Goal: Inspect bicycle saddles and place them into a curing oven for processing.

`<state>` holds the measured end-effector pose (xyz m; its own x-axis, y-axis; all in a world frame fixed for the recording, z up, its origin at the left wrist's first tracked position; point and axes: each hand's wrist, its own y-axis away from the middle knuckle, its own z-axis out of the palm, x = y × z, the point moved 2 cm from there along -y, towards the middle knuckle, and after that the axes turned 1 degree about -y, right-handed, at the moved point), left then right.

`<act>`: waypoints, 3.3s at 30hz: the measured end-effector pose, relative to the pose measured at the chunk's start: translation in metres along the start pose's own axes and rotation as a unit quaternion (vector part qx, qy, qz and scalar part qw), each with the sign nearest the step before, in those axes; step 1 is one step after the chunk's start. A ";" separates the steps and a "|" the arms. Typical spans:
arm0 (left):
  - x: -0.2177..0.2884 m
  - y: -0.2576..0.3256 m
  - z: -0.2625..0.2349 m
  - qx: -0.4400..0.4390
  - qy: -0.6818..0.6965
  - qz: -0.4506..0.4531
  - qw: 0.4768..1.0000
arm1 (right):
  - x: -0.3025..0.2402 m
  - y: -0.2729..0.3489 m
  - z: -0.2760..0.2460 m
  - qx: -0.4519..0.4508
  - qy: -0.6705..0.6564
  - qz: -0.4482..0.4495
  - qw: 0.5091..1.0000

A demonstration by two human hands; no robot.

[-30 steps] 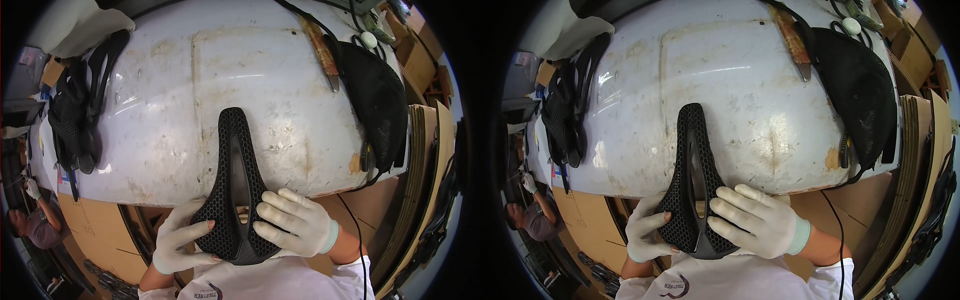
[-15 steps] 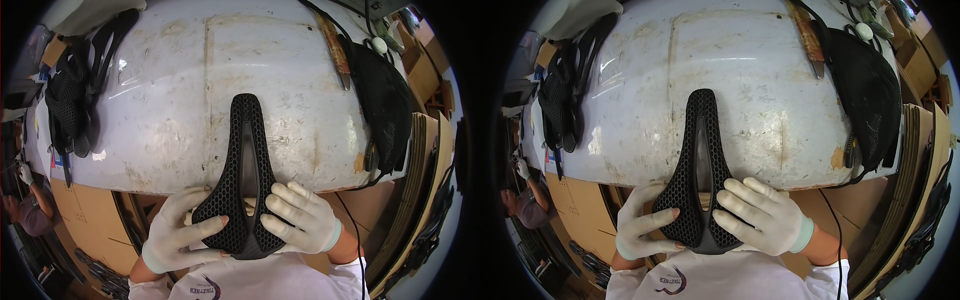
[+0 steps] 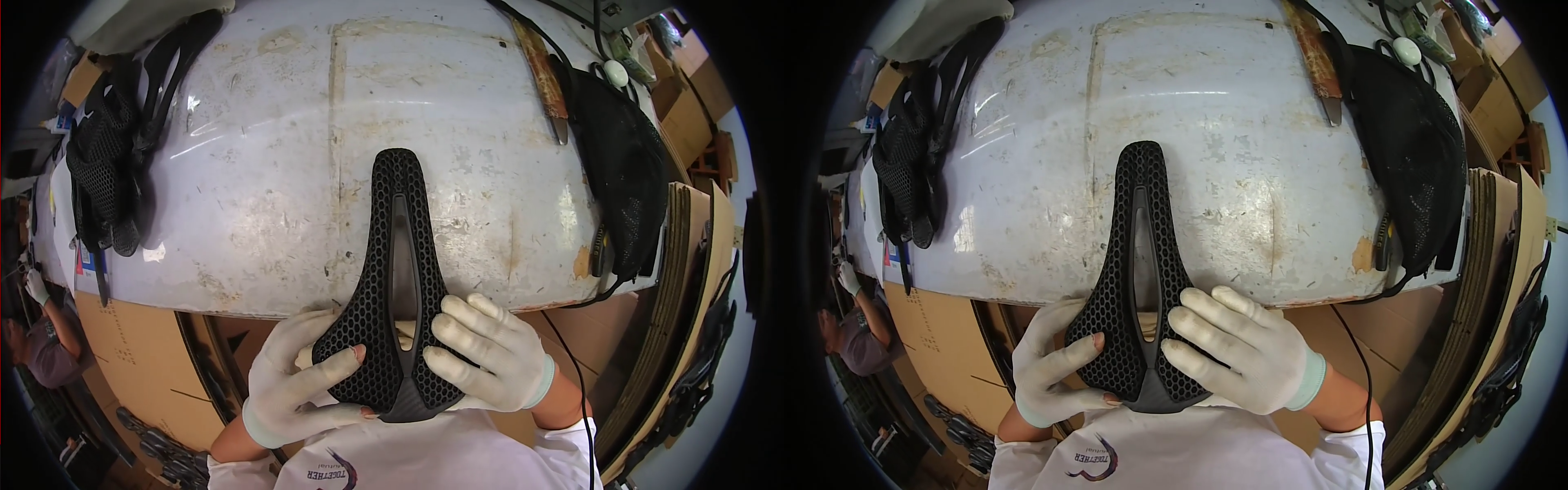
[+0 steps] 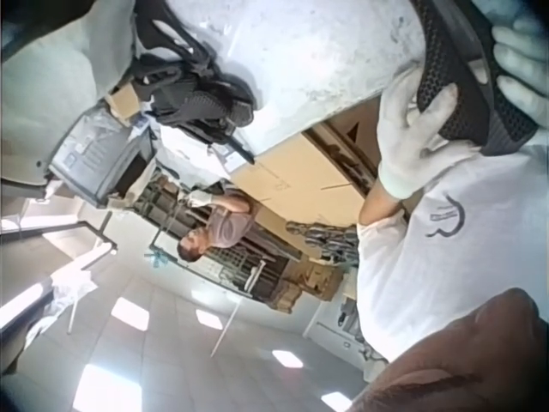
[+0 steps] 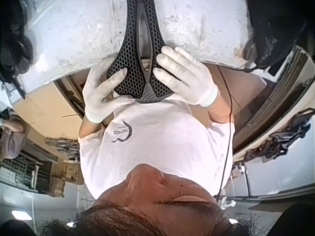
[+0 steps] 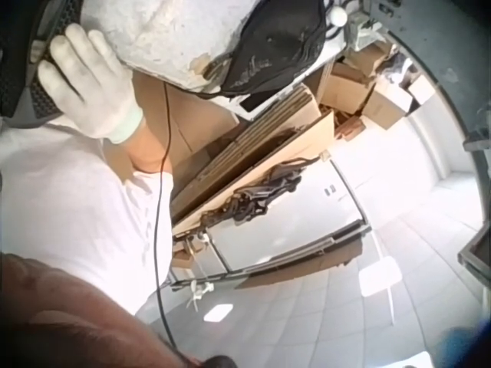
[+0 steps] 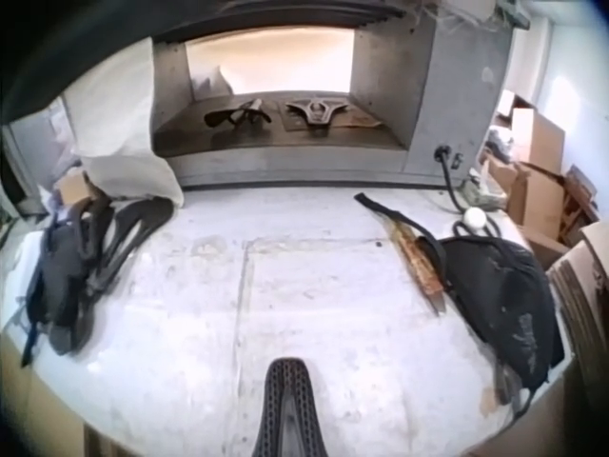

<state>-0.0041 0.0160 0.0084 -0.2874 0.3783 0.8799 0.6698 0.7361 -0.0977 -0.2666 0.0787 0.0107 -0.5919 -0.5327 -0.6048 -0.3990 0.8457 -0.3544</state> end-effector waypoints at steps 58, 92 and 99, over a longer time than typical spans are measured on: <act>0.002 -0.050 0.003 -0.056 0.259 -0.248 0.932 | -0.005 0.031 0.000 -0.067 -0.069 -0.116 0.989; -0.011 -0.004 0.019 -0.137 0.030 0.231 0.963 | -0.024 -0.039 0.015 0.030 -0.178 -0.035 0.983; -0.015 -0.010 0.021 -0.066 0.037 0.246 0.966 | -0.031 -0.038 0.015 0.025 -0.164 -0.031 0.986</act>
<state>-0.0210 0.0146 -0.0139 0.1350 0.6201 0.7728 0.7963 0.3962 -0.4570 -0.2226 0.0634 0.0320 -0.3053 -0.5519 -0.7760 -0.3872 0.8165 -0.4283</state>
